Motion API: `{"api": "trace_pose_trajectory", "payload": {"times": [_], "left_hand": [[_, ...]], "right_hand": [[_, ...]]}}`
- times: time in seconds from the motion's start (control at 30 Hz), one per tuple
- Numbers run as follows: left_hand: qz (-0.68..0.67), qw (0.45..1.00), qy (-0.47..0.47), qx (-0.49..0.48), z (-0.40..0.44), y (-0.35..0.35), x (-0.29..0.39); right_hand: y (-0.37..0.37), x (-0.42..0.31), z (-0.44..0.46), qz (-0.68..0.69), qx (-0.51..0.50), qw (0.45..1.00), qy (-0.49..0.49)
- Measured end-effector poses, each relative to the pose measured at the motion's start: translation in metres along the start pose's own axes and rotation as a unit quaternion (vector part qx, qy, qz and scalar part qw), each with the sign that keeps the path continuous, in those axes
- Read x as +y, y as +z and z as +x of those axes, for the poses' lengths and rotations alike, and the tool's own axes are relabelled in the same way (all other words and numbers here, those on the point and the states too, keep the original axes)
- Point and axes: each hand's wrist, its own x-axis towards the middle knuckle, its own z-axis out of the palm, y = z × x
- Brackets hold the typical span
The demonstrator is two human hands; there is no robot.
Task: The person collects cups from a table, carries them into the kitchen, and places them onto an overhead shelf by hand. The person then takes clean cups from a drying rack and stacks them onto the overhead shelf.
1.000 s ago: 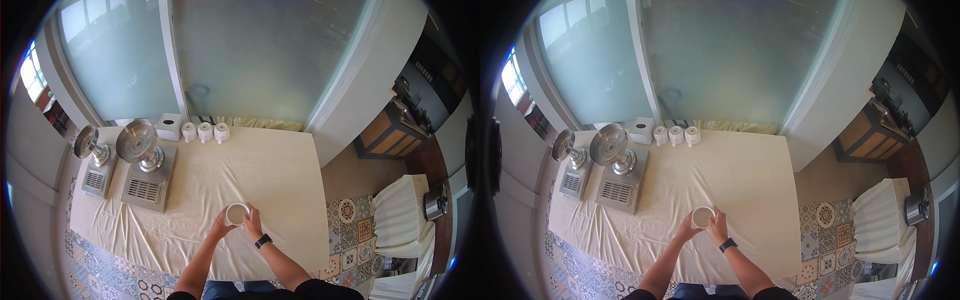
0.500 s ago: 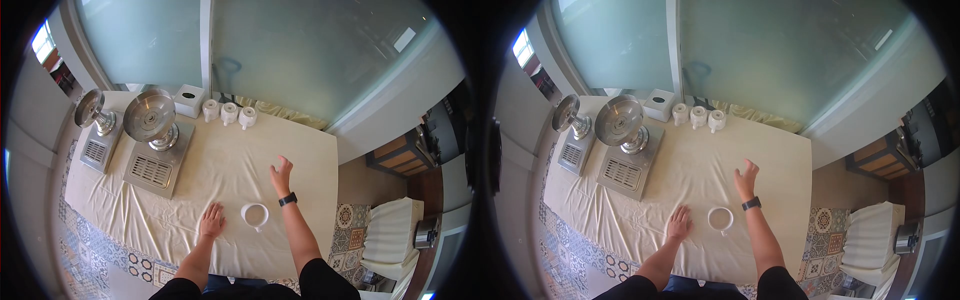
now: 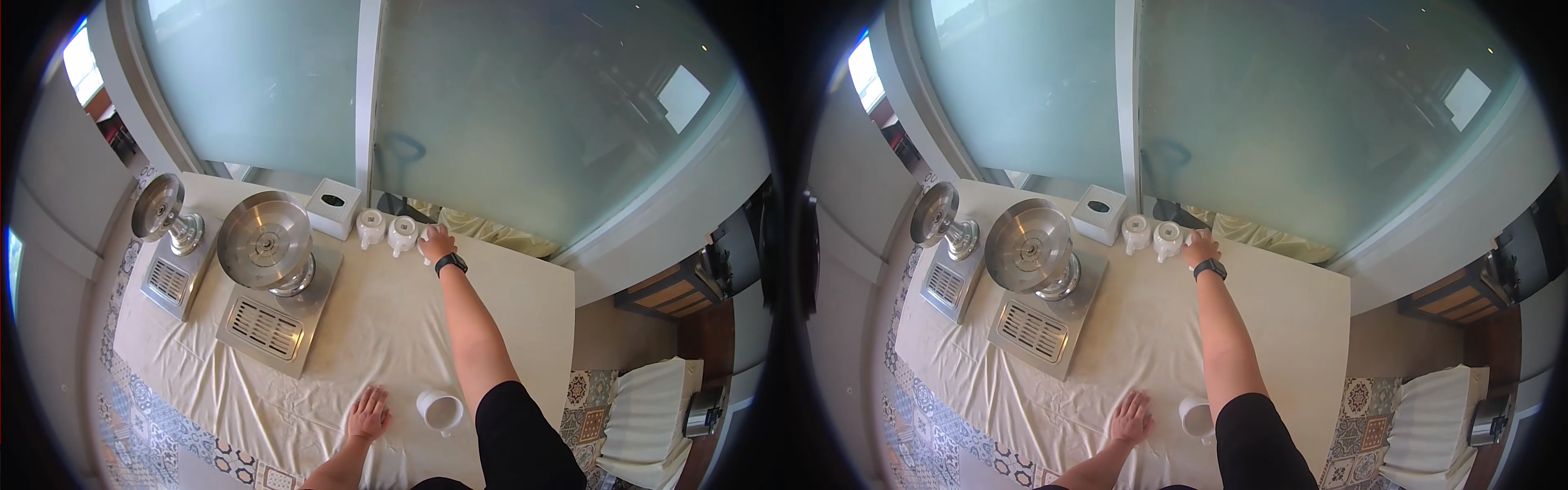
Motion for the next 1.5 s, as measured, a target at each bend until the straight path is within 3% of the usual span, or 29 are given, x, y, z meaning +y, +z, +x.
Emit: {"api": "trace_pose_trajectory", "payload": {"times": [0.1, 0.23, 0.53, 0.83, 0.97, 1.07, 1.1, 1.2, 1.3, 1.4, 1.5], "left_hand": [[0.001, 1.0, 0.002, -0.002, -0.001, -0.001, -0.001], [0.009, 1.0, 0.007, 0.006, 0.0, 0.003, -0.001], [0.006, 1.0, 0.005, 0.026, -0.002, 0.005, 0.0], [0.005, 0.998, 0.027, 0.056, -0.003, 0.01, -0.002], [0.007, 0.998, 0.025, 0.065, -0.004, 0.011, -0.001], [0.019, 0.996, 0.049, 0.077, -0.004, 0.012, -0.004], [0.012, 0.995, 0.056, 0.081, -0.005, 0.011, -0.006], [-0.03, 0.996, 0.043, 0.078, -0.004, 0.008, -0.007], [-0.121, 0.99, 0.003, 0.073, -0.008, -0.013, 0.009], [-0.225, 0.964, 0.068, 0.123, -0.011, -0.053, 0.068], [-0.308, 0.939, 0.153, 0.025, -0.013, -0.073, 0.117]], "right_hand": [[0.019, 0.004, -0.013, 0.017, 0.111, 0.993, -0.046], [0.017, 0.003, -0.045, 0.035, 0.104, 0.994, 0.009], [0.031, 0.075, -0.128, 0.023, 0.129, 0.985, -0.114], [0.024, 0.154, -0.224, 0.051, 0.114, 0.989, -0.075], [0.032, 0.182, -0.275, 0.095, 0.211, 0.969, -0.087], [0.05, 0.202, -0.301, 0.367, 0.257, 0.894, 0.01], [0.058, 0.213, -0.308, 0.385, 0.287, 0.877, 0.029], [0.01, 0.196, -0.366, 0.694, 0.192, 0.664, 0.202], [-0.011, 0.197, -0.413, 0.86, 0.07, 0.483, 0.148], [-0.02, 0.189, -0.444, 0.912, -0.066, 0.397, 0.082], [-0.021, 0.168, -0.46, 0.921, -0.113, 0.363, 0.087]]}}
